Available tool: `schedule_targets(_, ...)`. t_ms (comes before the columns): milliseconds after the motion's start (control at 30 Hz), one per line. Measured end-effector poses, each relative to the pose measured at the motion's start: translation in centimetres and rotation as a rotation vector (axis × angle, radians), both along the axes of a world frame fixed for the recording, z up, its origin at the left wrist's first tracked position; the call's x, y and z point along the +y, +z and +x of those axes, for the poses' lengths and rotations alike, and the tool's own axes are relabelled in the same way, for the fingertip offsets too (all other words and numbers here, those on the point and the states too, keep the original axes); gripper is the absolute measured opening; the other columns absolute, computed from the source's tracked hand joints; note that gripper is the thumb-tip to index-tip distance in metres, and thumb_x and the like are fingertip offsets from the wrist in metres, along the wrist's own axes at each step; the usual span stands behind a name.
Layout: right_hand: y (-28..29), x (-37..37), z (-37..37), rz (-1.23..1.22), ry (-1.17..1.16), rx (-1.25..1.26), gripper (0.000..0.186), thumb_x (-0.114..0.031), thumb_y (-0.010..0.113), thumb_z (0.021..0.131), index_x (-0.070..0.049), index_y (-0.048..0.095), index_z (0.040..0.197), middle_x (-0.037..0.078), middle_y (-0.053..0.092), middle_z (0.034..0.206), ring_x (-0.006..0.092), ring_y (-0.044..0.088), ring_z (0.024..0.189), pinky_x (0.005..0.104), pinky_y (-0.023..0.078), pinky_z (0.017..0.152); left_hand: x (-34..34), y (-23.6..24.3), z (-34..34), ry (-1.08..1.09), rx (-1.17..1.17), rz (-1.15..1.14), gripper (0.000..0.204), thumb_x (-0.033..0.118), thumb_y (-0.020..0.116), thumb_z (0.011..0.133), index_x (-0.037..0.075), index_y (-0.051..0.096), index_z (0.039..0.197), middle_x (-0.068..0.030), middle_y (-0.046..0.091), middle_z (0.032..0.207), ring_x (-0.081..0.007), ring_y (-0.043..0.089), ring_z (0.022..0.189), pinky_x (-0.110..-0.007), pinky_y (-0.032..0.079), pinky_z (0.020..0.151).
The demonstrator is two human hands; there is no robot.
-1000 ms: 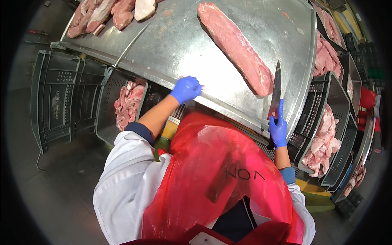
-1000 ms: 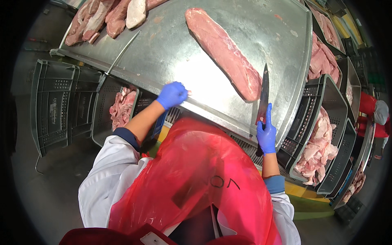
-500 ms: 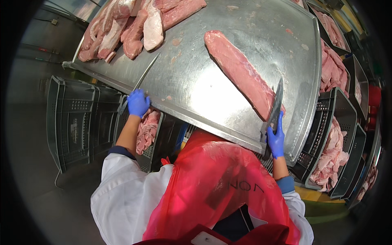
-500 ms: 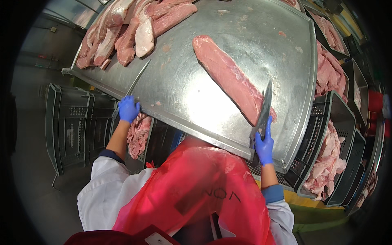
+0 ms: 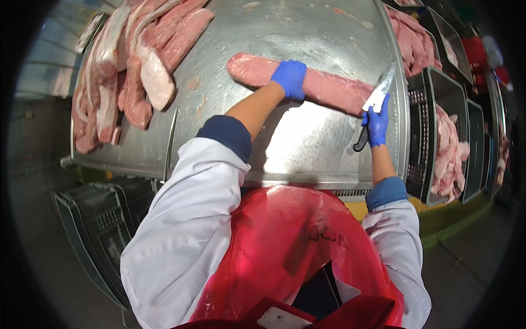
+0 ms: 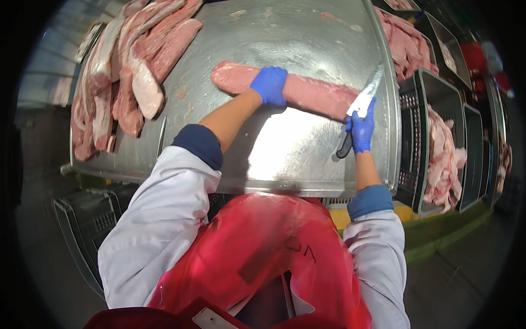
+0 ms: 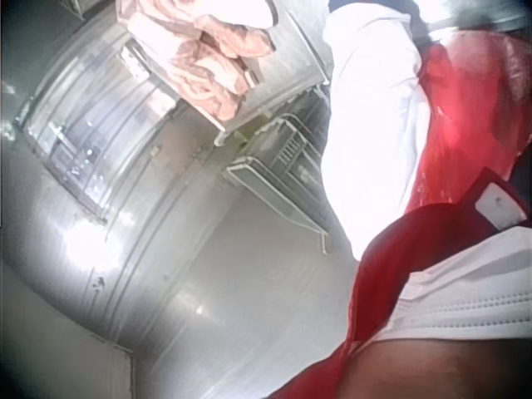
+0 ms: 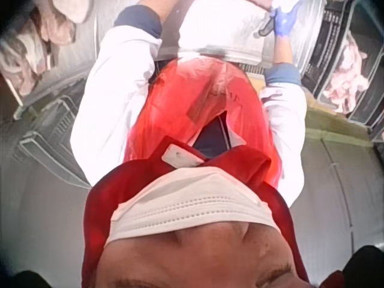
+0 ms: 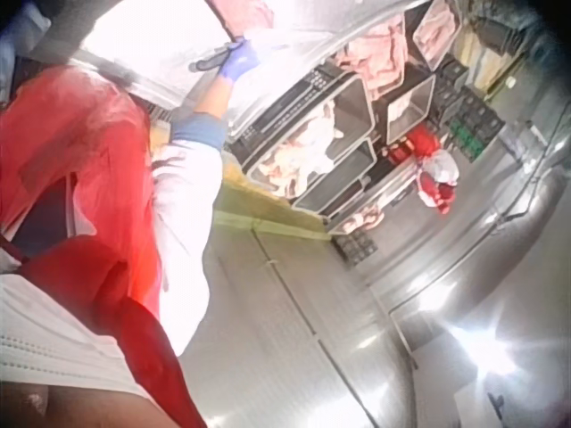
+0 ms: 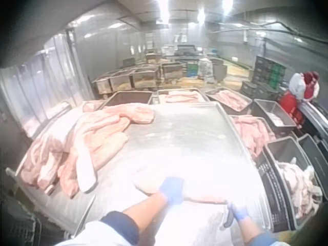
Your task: The person trims fat and connective tissue from large cuts of raw meat using a knife on a stainless steel table. They repeatedly lift and reposition the meat to access different sides, placing trimmed pieces into a nearby bin.
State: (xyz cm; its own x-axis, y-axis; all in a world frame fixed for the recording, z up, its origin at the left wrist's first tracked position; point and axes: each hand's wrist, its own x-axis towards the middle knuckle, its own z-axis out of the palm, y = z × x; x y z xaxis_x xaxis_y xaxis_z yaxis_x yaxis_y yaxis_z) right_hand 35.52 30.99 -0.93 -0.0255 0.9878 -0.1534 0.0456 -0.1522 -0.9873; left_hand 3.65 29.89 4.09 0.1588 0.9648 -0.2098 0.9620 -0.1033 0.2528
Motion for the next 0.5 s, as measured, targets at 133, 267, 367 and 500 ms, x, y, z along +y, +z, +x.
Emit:
schedule_targets(133, 4.6, -6.7, 3.9, -0.017, -0.097, -0.008, 0.085, 0.007, 0.049, 0.095, -0.022, 0.010, 0.164, 0.006, 0.057, 0.090, 0.0111, 0.049, 0.057, 0.0244, 0.043, 0.047, 4.9, -2.7, -4.6, 0.290, -0.235, -0.315, 0.041, 0.034, 0.070, 0.077, 0.000, 0.072, 0.101, -0.0234, 0.071, 0.103, -0.0343, 0.070, 0.092, -0.043, 0.055, 0.087)
schedule_targets(267, 6.2, -18.4, 7.4, -0.134, -0.203, -0.028, 0.083, 0.008, 0.048, 0.094, -0.023, 0.014, 0.164, 0.006, 0.059, 0.095, 0.0094, 0.047, 0.055, 0.0240, 0.040, 0.046, 2.0, -10.2, -8.6, 0.568, -1.321, -0.790, 0.039, 0.026, 0.063, 0.085, -0.001, 0.069, 0.113, -0.0177, 0.072, 0.108, -0.0288, 0.071, 0.096, -0.043, 0.055, 0.093)
schedule_targets(367, 5.3, -24.5, 10.1, -0.264, -0.266, -0.018, 0.085, 0.009, 0.048, 0.093, -0.024, 0.014, 0.163, 0.008, 0.061, 0.101, 0.0095, 0.048, 0.055, 0.0235, 0.043, 0.045, -4.1, -13.6, -7.8, 0.750, -1.738, -0.755, 0.046, 0.023, 0.061, 0.085, -0.001, 0.063, 0.124, -0.0194, 0.070, 0.113, -0.0329, 0.068, 0.104, -0.044, 0.053, 0.099)
schedule_targets(500, 4.9, -24.7, 12.6, -0.290, -0.246, -0.030, 0.083, 0.010, 0.047, 0.094, -0.024, 0.015, 0.163, 0.010, 0.061, 0.108, 0.0090, 0.049, 0.056, 0.0224, 0.044, 0.047, -9.8, -12.0, -1.1, 0.782, -2.182, -0.479, 0.053, 0.023, 0.058, 0.085, 0.000, 0.056, 0.133, -0.0187, 0.065, 0.125, -0.0332, 0.062, 0.117, -0.047, 0.049, 0.104)
